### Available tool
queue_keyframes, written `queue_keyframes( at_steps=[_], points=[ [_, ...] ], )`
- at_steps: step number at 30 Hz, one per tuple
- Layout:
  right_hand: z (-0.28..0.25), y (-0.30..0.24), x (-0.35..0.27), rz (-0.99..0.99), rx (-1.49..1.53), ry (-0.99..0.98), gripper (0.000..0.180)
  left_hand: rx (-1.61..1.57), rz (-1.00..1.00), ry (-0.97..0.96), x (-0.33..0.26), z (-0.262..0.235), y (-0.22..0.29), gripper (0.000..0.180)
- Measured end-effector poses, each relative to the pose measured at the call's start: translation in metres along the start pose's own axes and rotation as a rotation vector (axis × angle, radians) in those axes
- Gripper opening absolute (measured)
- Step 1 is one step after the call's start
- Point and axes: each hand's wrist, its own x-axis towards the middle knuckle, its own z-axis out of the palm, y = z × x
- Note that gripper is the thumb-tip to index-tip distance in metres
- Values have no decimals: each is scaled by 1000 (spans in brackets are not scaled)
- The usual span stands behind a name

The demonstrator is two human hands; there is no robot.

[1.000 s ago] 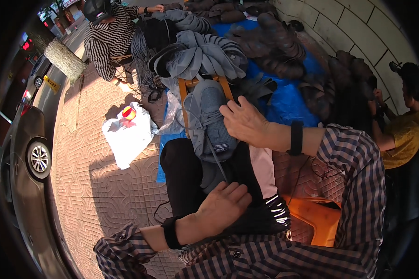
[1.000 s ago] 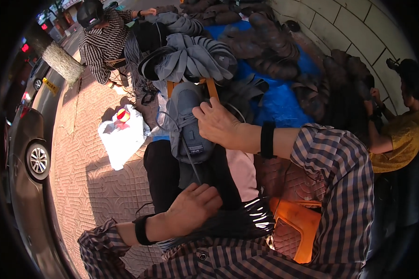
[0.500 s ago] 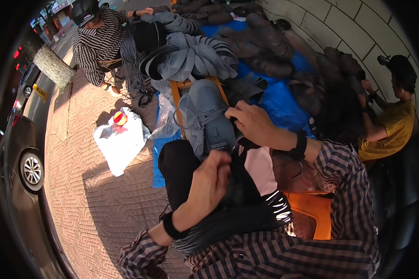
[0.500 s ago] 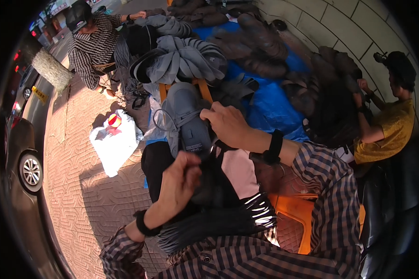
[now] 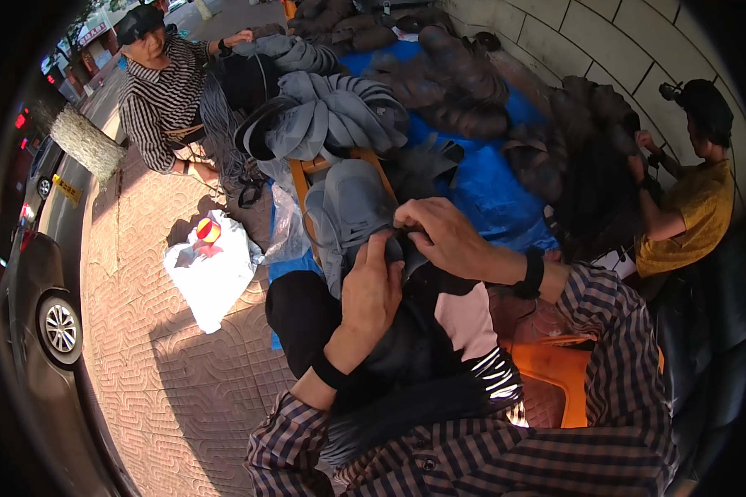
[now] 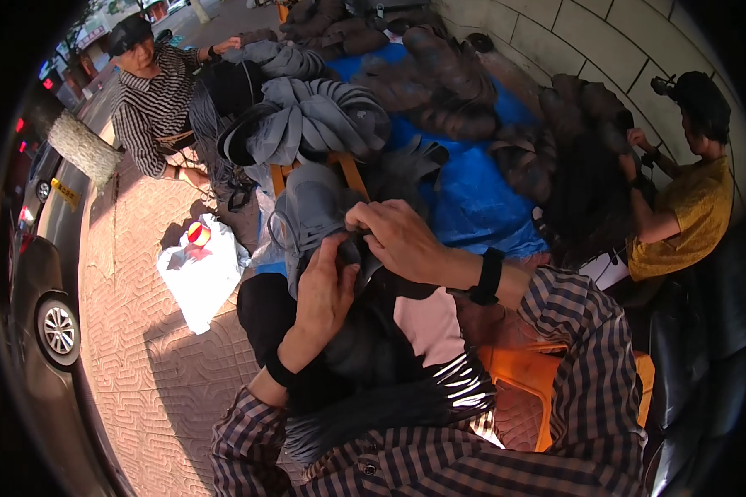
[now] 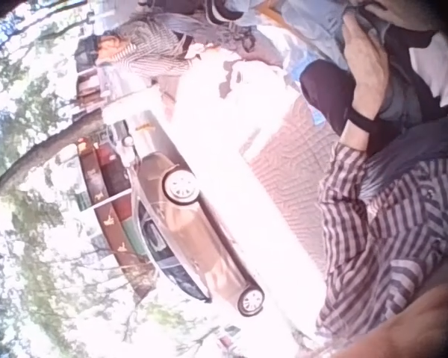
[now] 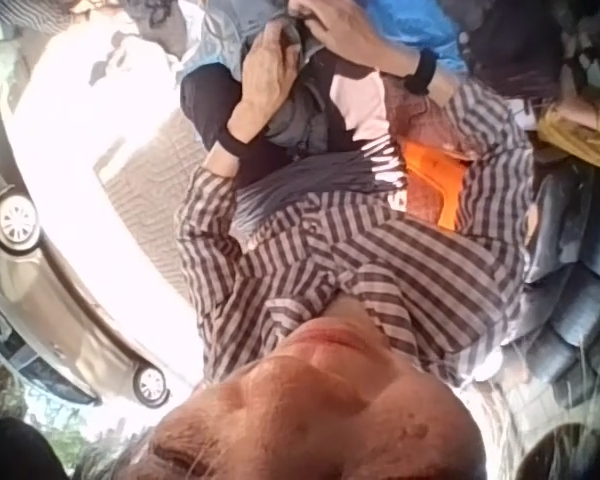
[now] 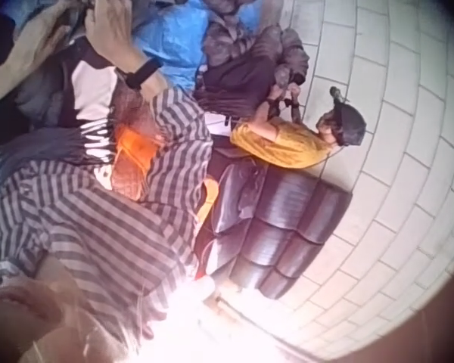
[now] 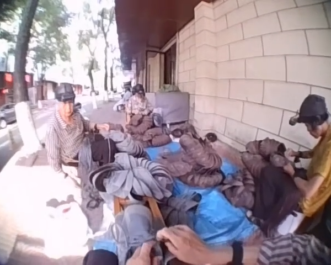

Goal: The recorder laces and assembles several pairs of grey sneakers while working outdoors.

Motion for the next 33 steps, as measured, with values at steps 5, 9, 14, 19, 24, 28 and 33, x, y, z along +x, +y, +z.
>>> queue_keyframes(
  at_steps=[5,9,14,19,24,28,33],
  points=[
    [0,-9,5,-130,-50,48,34,306,-48,47,16,5,2,20],
    [5,-7,-3,182,10,11,33,362,-13,79,28,12,-1,11],
    [-46,-2,-11,60,250,-97,13,-134,-14,-595,-71,-17,47,8],
    [-39,-49,4,-203,170,-136,14,-177,140,-646,-104,-43,92,6],
    [-40,-7,29,159,419,185,16,282,129,-22,-39,-43,43,16],
    [-27,-14,34,246,394,59,16,698,145,41,4,-14,9,24],
    [-20,-7,36,229,497,64,15,790,31,-135,20,-1,4,20]
  ],
)
